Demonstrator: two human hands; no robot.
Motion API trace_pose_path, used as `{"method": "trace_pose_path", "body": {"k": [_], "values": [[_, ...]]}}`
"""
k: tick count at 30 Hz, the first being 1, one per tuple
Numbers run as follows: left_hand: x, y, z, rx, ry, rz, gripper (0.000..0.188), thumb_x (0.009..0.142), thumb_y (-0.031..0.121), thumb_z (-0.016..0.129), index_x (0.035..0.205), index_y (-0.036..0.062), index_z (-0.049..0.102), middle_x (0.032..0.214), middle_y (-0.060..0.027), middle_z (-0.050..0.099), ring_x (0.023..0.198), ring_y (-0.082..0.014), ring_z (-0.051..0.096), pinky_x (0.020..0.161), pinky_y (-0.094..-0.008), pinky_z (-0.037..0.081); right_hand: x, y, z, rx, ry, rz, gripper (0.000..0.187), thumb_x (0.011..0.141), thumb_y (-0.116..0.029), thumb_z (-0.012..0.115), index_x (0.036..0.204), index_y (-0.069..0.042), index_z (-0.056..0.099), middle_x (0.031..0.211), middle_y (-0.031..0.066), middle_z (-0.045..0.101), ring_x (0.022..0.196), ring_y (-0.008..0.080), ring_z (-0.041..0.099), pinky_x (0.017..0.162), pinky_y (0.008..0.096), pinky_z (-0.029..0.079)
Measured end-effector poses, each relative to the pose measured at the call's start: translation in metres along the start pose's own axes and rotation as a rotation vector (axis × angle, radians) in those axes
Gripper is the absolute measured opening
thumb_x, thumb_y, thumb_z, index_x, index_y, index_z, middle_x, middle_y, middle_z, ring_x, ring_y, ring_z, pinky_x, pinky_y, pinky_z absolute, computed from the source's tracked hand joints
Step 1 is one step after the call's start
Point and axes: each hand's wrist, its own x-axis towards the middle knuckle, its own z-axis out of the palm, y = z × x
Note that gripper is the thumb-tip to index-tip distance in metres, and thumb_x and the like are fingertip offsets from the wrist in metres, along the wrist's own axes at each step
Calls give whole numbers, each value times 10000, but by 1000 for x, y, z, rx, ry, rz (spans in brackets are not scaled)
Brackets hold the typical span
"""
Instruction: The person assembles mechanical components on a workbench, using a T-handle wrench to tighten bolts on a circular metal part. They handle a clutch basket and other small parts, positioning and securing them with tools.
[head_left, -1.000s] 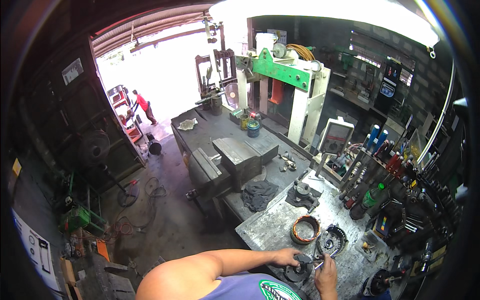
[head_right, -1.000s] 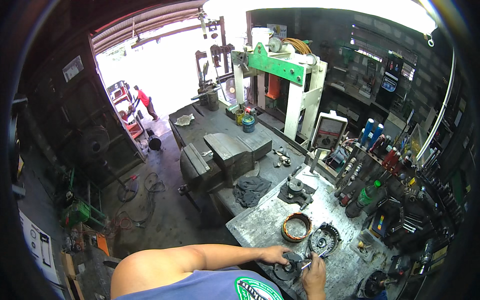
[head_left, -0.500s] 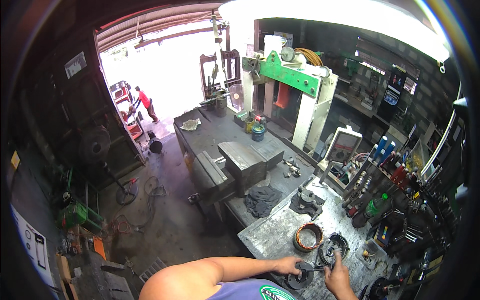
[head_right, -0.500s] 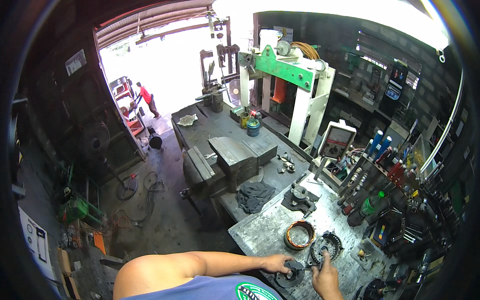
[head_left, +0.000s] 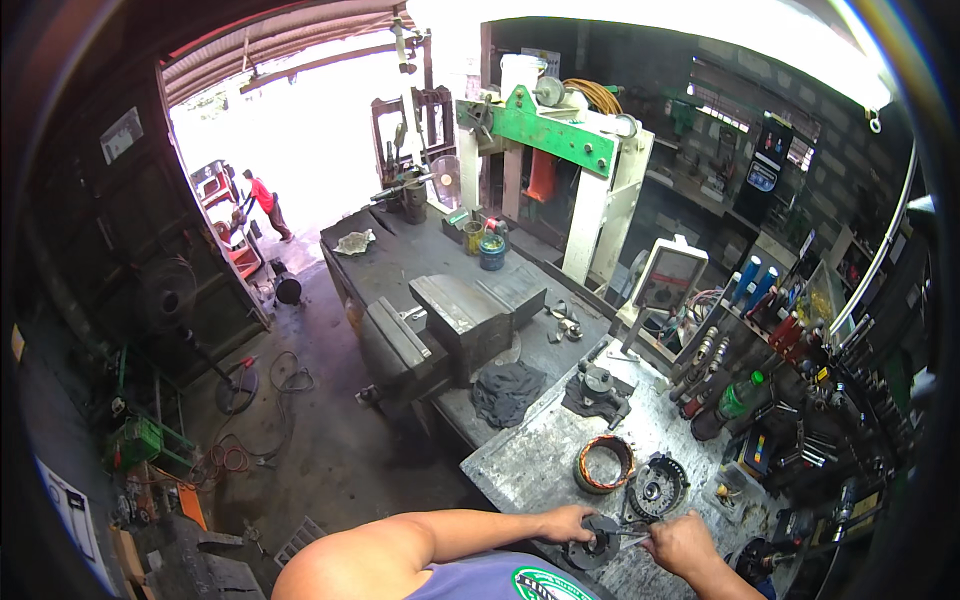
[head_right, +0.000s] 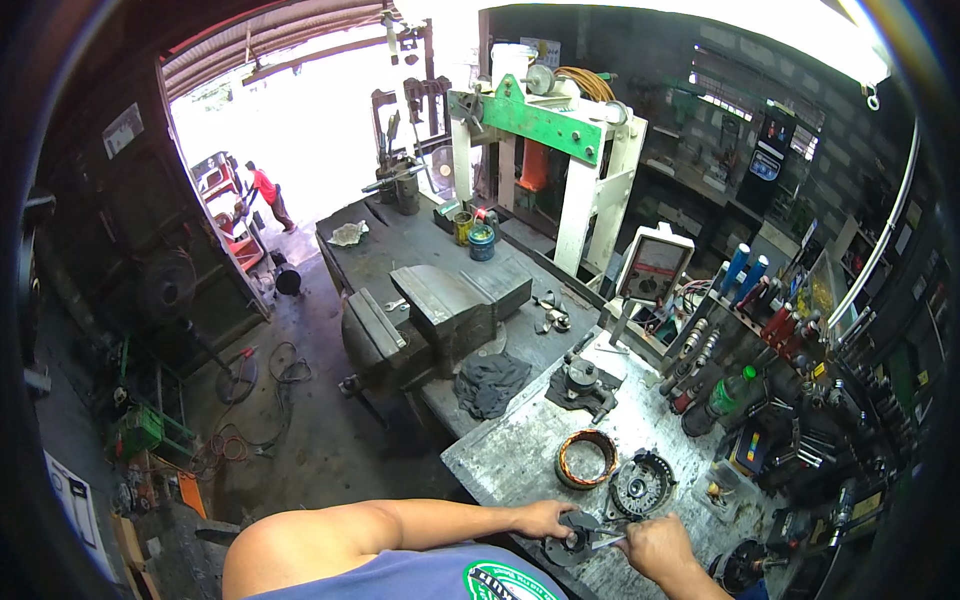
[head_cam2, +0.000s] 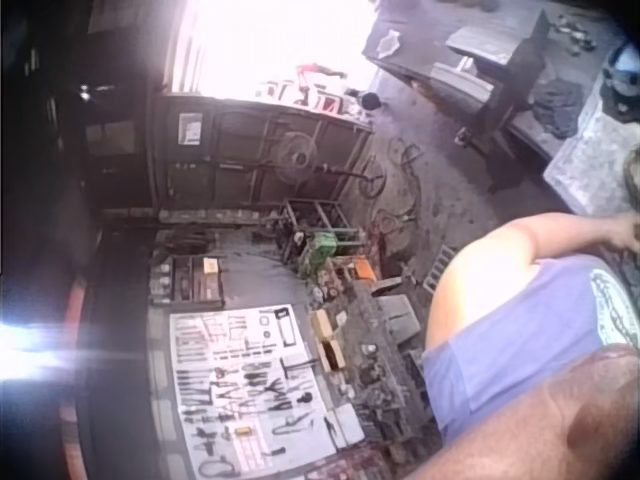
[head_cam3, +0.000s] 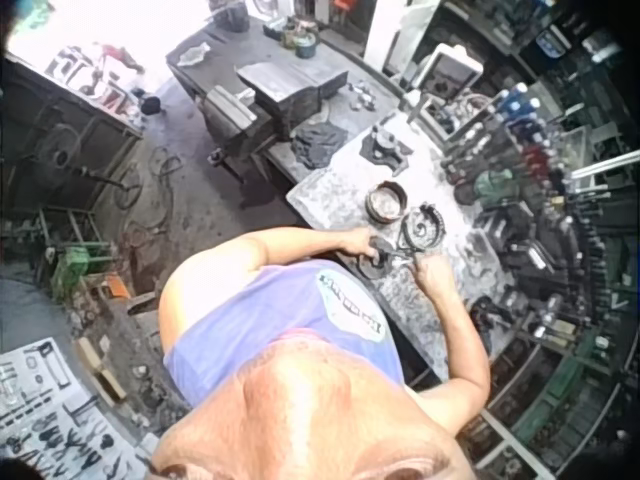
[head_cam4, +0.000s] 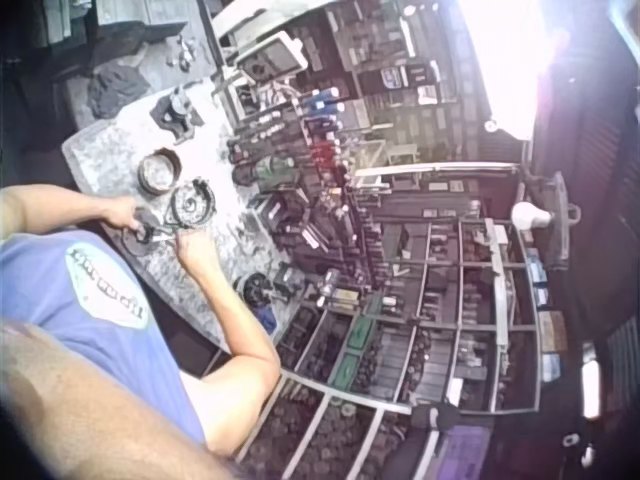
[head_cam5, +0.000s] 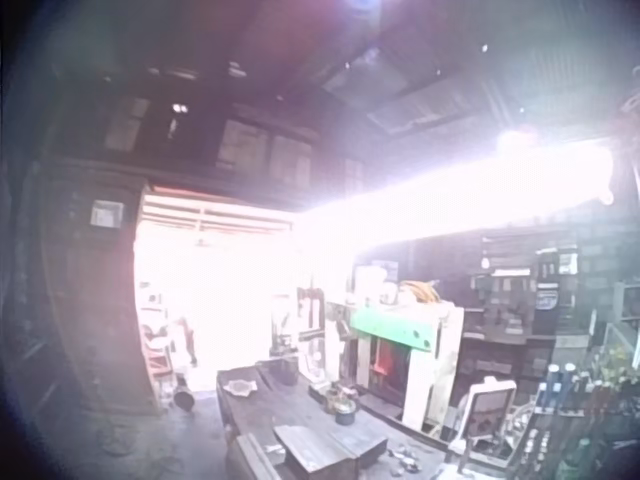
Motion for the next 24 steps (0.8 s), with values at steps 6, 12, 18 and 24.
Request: {"method": "trace_pose_path", "body": {"k": [6, 12, 18, 24], "values": [[-2, 1, 2, 47, 61, 32, 827, 877, 395, 856, 1502, -49, 544, 1181, -225, 781, 1052, -290, 748, 949, -406, 568, 0, -1, 23, 98, 327, 25, 298, 945, -346, 778, 962, -48, 777, 795, 154, 726, 717, 361, 712, 713, 523, 560], [-1, -6, 6, 64, 93, 44, 811, 880, 394, 861, 1489, -43, 553, 1172, -229, 780, 1050, -302, 750, 949, -410, 570, 13, -8, 50, 759, 383, 594, 271, 955, -256, 781, 1108, -42, 715, 813, 236, 737, 713, 456, 718, 722, 553, 586], [3, -10, 5, 50, 50, 44, 782, 884, 388, 868, 1471, -33, 568, 1160, -229, 779, 1041, -305, 750, 942, -416, 570, 1, -13, 27, 418, 315, 32, 281, 945, -157, 735, 1196, -52, 664, 879, 210, 741, 821, 436, 732, 776, 534, 592], [2, -9, 3, 61, 46, 46, 791, 880, 402, 860, 1474, -31, 566, 1163, -240, 775, 1050, -319, 748, 948, -428, 568, -7, 4, -3, 65, 417, -285, 197, 920, -179, 723, 1090, -90, 766, 1050, 180, 760, 1010, 371, 728, 866, 492, 586]]}}
